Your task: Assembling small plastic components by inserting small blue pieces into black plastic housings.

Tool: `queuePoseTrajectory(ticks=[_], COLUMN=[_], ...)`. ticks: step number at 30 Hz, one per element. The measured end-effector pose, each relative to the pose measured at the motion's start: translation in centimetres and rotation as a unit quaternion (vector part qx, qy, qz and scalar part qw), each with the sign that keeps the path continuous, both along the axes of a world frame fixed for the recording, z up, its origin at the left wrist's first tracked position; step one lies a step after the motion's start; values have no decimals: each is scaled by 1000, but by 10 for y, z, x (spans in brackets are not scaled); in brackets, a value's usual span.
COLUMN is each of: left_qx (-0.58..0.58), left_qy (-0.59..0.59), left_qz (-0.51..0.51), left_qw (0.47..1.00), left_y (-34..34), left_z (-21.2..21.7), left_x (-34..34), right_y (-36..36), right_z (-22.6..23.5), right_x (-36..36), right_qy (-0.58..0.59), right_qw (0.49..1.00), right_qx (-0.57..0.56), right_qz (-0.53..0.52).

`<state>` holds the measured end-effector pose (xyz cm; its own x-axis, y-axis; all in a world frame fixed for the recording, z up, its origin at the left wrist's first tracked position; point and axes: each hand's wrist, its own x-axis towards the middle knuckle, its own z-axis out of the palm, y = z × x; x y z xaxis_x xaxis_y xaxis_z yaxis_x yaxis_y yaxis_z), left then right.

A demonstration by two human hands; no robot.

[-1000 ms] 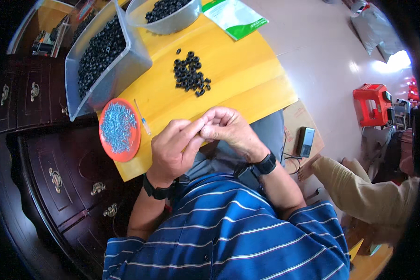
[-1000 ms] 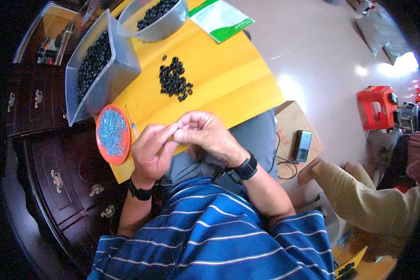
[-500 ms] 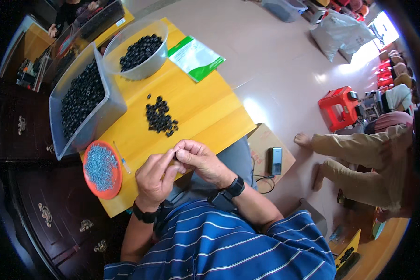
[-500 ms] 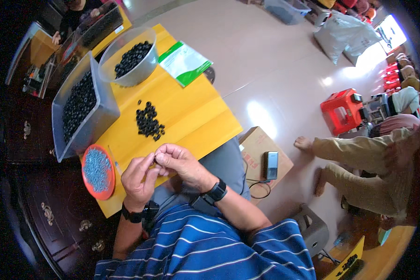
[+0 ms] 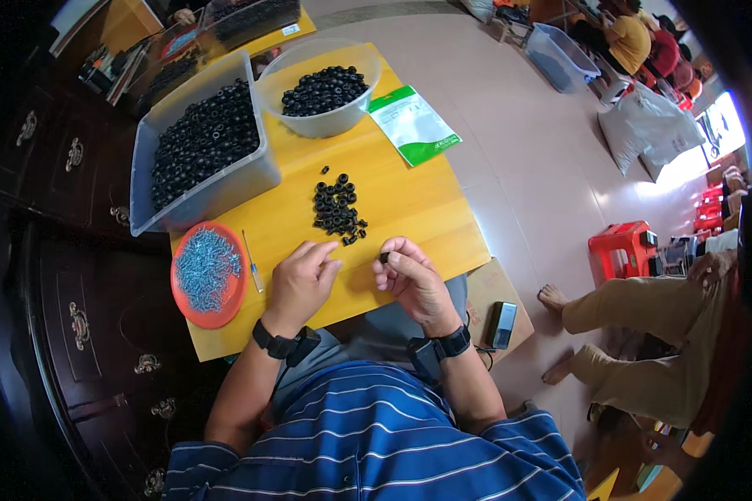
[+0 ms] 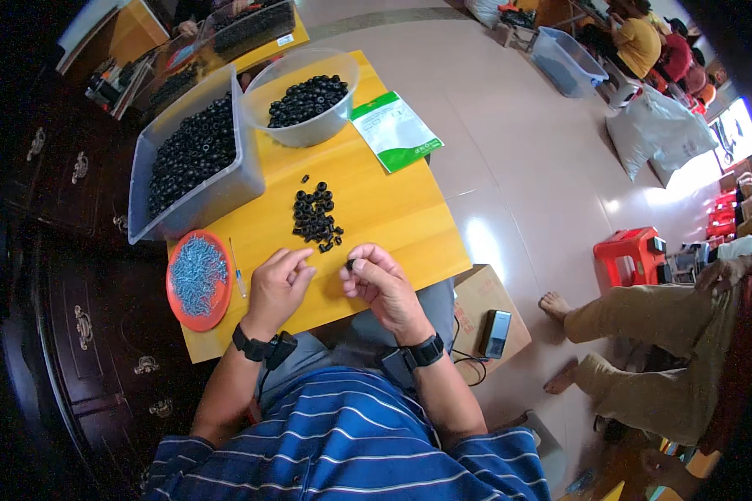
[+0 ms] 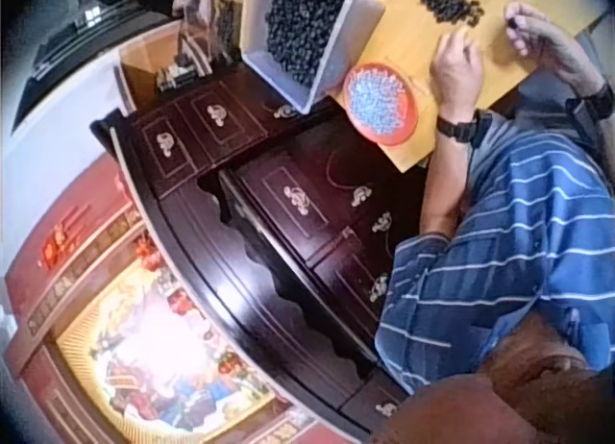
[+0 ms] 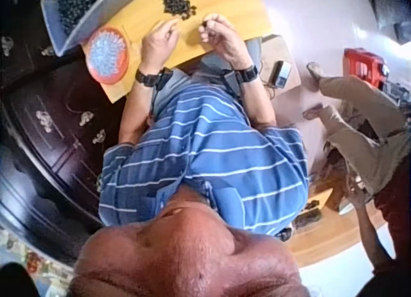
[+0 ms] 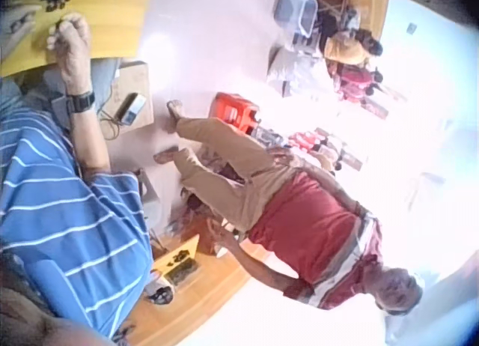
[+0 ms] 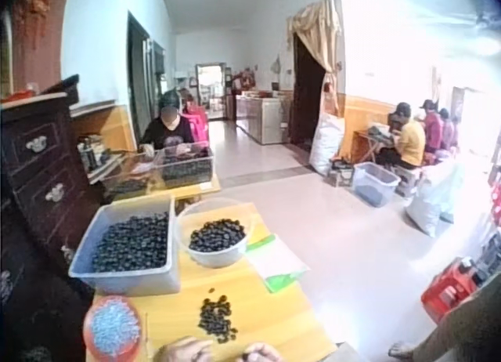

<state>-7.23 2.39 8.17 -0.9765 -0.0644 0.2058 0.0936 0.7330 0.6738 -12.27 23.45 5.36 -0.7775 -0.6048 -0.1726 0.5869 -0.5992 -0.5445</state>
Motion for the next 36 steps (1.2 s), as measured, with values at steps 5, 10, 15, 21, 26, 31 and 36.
queuePoseTrajectory(ticks=[5, 10, 15, 21, 26, 31, 36], left_qx=[-52, -83, -107, -129, -47, 46, 110], left_qy=[50, 36, 13, 28, 37, 56, 72], left_qz=[-4, -15, -18, 12, 35, 43, 22], left_qw=[997, 996, 994, 991, 998, 996, 991], left_y=[8, 9, 7, -4, -12, -7, -2], left_z=[-2, -3, -5, -9, 11, 63, 54], left_x=[-15, -20, -17, -2, 9, 13, 30], right_y=[2, -1, -6, -9, -11, -12, -21], right_z=[3, 5, -2, -10, -5, -6, -2], right_x=[-1, -1, 3, 4, 1, 2, 14], right_qy=[-1, 2, 9, 23, 21, 59, 59], right_qw=[998, 998, 997, 996, 994, 994, 987], right_qx=[59, 64, 83, 81, 106, 89, 142], right_qz=[-9, -5, 0, 6, 10, 30, 56])
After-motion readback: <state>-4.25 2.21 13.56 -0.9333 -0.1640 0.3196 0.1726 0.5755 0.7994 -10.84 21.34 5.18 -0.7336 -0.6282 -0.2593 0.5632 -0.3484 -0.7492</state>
